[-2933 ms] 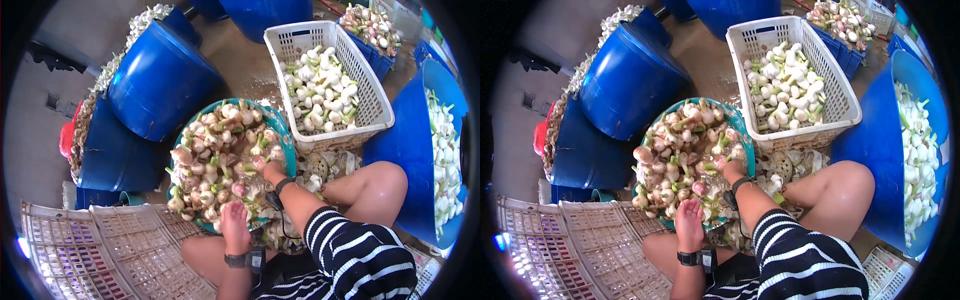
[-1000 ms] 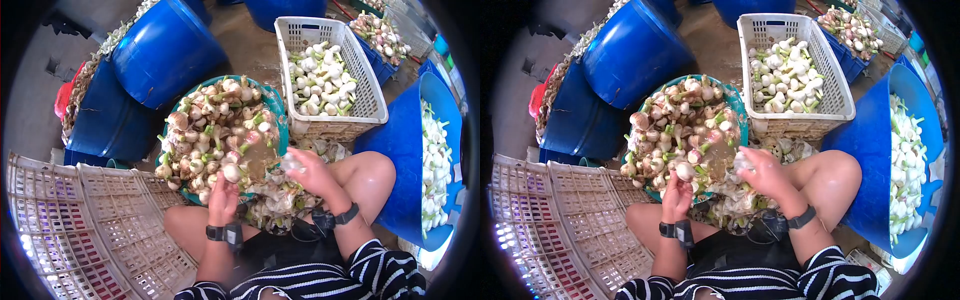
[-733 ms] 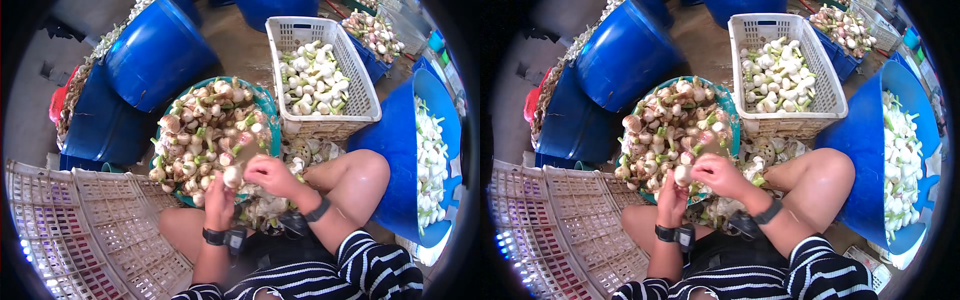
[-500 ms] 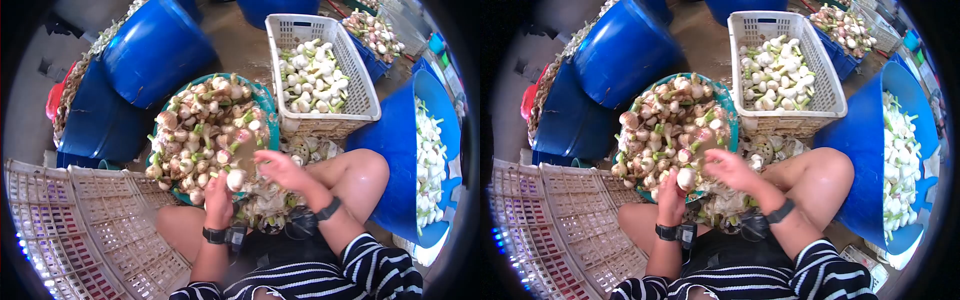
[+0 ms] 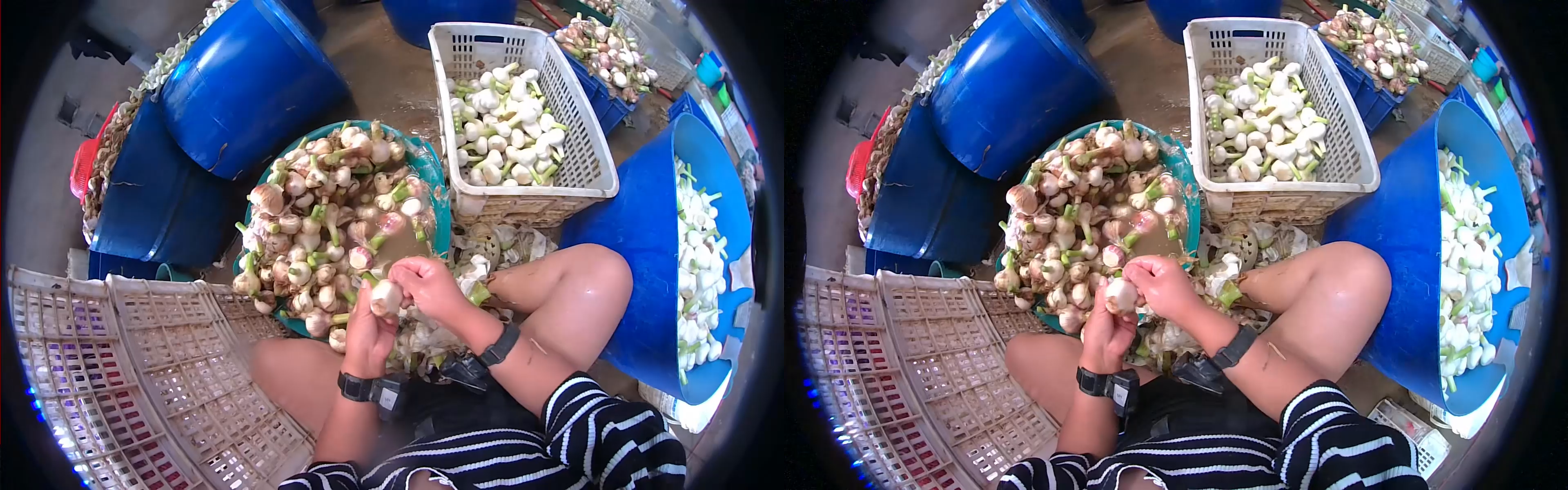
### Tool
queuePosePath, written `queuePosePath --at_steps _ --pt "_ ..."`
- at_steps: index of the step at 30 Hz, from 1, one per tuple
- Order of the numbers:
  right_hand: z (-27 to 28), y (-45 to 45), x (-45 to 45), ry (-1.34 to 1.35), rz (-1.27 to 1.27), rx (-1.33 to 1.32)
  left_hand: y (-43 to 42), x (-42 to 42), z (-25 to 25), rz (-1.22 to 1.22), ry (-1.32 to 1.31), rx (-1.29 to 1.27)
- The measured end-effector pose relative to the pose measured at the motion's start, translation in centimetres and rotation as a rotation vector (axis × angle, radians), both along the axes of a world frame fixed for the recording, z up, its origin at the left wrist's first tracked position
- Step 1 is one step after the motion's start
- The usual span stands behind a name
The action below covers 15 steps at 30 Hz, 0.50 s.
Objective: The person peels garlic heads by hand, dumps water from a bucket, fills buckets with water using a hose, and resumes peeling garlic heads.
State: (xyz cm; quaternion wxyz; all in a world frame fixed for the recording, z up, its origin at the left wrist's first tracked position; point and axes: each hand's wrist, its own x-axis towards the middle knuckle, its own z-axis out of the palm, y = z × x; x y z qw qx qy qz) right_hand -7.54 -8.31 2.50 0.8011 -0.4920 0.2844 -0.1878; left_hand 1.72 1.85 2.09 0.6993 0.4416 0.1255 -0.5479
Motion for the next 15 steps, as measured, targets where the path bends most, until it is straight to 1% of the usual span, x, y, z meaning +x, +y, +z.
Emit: queuePosePath --at_steps 1,2,4,6,8,9,11,13,14,15 --pt "0.7 0.4 -0.2 -0.027 -0.027 -0.059 0.1 0.5 0.0 0.003 -0.006 0.002" --pt "2.0 0.7 -0.9 -0.033 -0.020 -0.057 0.3 1.2 -0.3 0.060 0.078 0.016" --pt "3.5 0.6 -3.8 -0.085 0.138 -0.216 1.3 2.6 -1.3 0.161 0.218 0.002" --pt "2.0 -1.1 -6.6 -0.005 0.047 -0.497 1.5 3.1 -1.3 0.218 0.231 0.004" --pt "2.1 -4.0 -9.4 0.514 0.176 -0.975 1.7 3.5 -1.6 0.236 0.252 0.008" --pt "2.0 -3.9 -9.5 0.518 0.177 -0.973 1.7 3.4 -1.5 0.240 0.273 0.016" --pt "1.0 -4.2 -9.5 0.961 -0.037 -1.307 1.3 2.8 -1.2 0.188 0.227 0.029" --pt "-2.8 -3.3 -6.4 0.389 -0.105 -1.024 0.5 1.6 -0.7 0.086 0.117 0.025" --pt "-3.7 -1.8 -3.9 0.058 -0.125 -0.344 0.0 0.3 0.4 0.099 -0.011 0.087" --pt "-2.3 -1.4 -2.9 0.098 0.007 0.404 -0.4 -0.5 0.9 0.096 -0.141 0.056"
